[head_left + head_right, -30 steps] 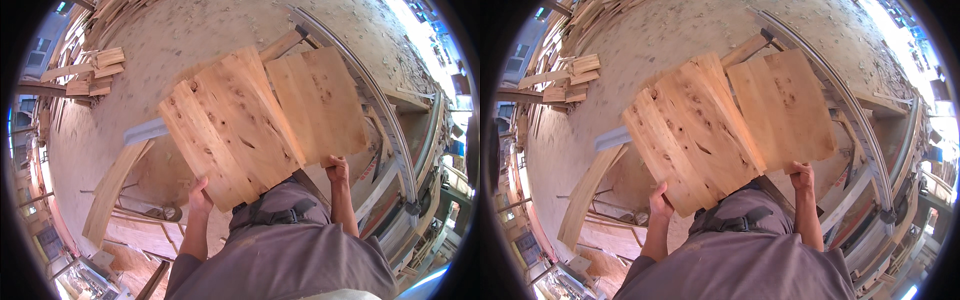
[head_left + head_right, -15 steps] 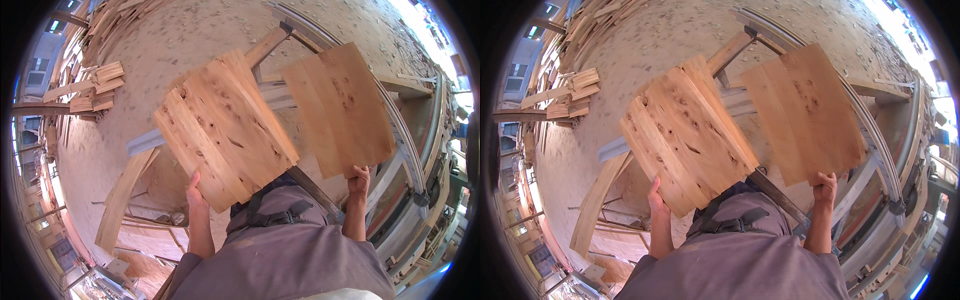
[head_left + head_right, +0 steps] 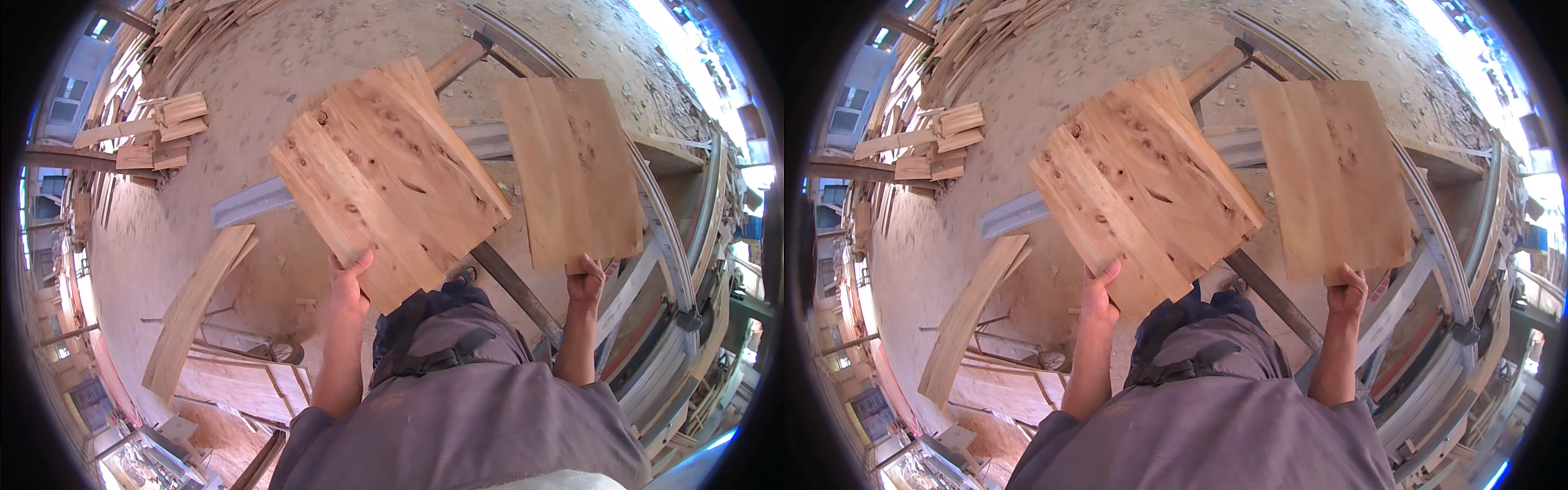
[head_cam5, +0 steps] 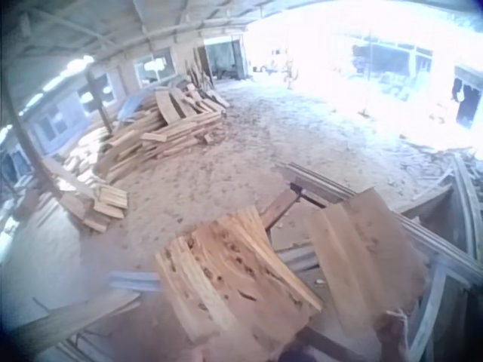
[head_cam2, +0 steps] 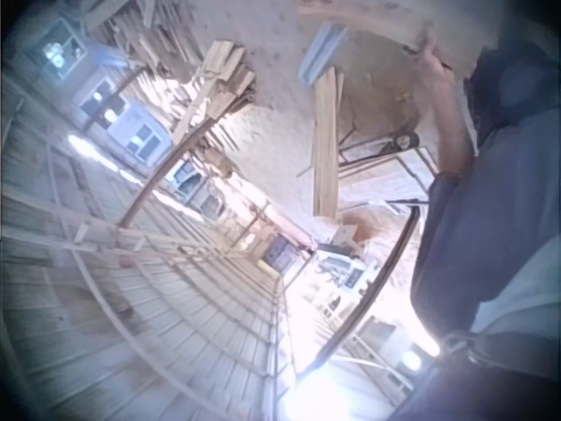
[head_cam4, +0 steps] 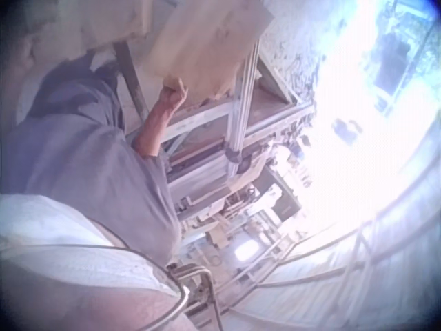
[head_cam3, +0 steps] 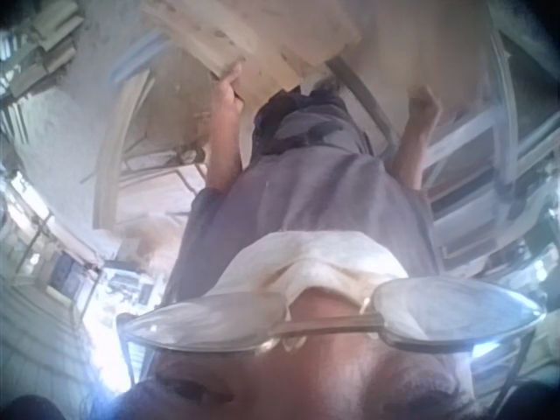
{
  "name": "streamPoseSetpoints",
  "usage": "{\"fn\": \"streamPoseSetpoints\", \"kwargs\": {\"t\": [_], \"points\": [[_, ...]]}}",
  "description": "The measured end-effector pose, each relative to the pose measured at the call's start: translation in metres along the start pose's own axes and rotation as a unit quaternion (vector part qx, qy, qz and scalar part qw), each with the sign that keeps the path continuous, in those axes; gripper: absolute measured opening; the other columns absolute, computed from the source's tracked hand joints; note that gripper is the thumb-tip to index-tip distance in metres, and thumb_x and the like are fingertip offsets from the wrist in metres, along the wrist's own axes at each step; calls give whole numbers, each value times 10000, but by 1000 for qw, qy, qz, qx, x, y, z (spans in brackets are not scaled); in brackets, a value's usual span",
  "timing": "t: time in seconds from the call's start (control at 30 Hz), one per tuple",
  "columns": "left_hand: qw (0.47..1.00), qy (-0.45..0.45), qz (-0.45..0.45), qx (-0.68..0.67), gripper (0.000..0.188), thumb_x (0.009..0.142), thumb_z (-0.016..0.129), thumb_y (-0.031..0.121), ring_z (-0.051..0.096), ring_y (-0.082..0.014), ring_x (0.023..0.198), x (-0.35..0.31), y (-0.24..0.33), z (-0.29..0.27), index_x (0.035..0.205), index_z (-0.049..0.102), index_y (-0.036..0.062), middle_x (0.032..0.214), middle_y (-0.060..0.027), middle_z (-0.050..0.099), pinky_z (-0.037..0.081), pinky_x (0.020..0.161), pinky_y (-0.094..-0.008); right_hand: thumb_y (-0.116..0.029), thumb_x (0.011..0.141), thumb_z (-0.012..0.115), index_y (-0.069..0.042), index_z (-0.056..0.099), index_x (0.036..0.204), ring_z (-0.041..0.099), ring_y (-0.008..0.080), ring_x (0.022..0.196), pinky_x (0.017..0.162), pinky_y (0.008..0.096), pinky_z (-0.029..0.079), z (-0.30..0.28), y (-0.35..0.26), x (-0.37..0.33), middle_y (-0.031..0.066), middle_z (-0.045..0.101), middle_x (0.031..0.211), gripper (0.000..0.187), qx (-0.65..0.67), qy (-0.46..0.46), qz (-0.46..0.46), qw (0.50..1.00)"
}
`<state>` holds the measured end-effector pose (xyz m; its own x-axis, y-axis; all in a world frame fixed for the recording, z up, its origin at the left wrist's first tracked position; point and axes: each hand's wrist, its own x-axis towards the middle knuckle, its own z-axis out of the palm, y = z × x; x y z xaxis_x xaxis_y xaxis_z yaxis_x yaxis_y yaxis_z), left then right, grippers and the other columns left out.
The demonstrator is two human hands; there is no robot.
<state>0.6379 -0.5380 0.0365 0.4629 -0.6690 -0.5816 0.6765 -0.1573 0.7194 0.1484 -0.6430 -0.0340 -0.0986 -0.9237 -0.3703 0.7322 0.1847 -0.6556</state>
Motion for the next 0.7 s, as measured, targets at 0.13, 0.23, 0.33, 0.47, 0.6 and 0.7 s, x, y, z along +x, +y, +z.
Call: {"fn": "streamPoseSetpoints", "kwargs": {"t": [0.13,0.23,0.33,0.47,0.6,0.7], "points": [[1000,-9,24,12,772,799,774,-28,626,-324,1204,-15,6,-13,1488,435,56,1341,-152,608,545,1009,-466,34,807,676,59,519,1411,634,335,1237,1070,452,515,15,7,4,183,628,1360,625,-4,8,-4,1000],[998,18,-10,56,728,778,788,1,663,-334,1146,-36,14,-77,1437,480,-5,1287,-165,645,561,994,-463,20,800,690,59,494,1429,620,336,1255,1079,450,506,16,5,7,181,617,1377,660,-30,-15,13,999],[997,26,-37,69,689,767,790,26,685,-346,1110,-72,28,-126,1391,510,-59,1253,-182,667,573,981,-478,-3,791,710,65,467,1445,598,336,1286,1091,449,492,24,3,26,178,606,1388,701,-67,-47,52,995],[1000,15,-11,18,672,773,756,25,677,-358,1125,-99,19,-154,1390,505,-66,1269,-175,657,571,996,-519,0,809,685,81,544,1346,696,254,1036,898,374,573,78,23,63,141,686,1181,561,-117,-93,82,985],[998,58,-5,22,660,778,772,49,683,-350,1106,-108,8,-160,1383,526,-49,1260,-157,664,582,972,-510,-2,833,640,78,572,1295,683,186,856,734,317,560,122,57,140,89,690,1030,474,-136,-174,154,963],[998,68,10,13,658,779,780,61,685,-346,1093,-118,4,-155,1383,538,-36,1247,-151,668,585,963,-502,-25,853,648,52,599,1253,693,200,802,617,299,533,157,70,192,92,696,1011,410,-287,-239,204,905]]}}
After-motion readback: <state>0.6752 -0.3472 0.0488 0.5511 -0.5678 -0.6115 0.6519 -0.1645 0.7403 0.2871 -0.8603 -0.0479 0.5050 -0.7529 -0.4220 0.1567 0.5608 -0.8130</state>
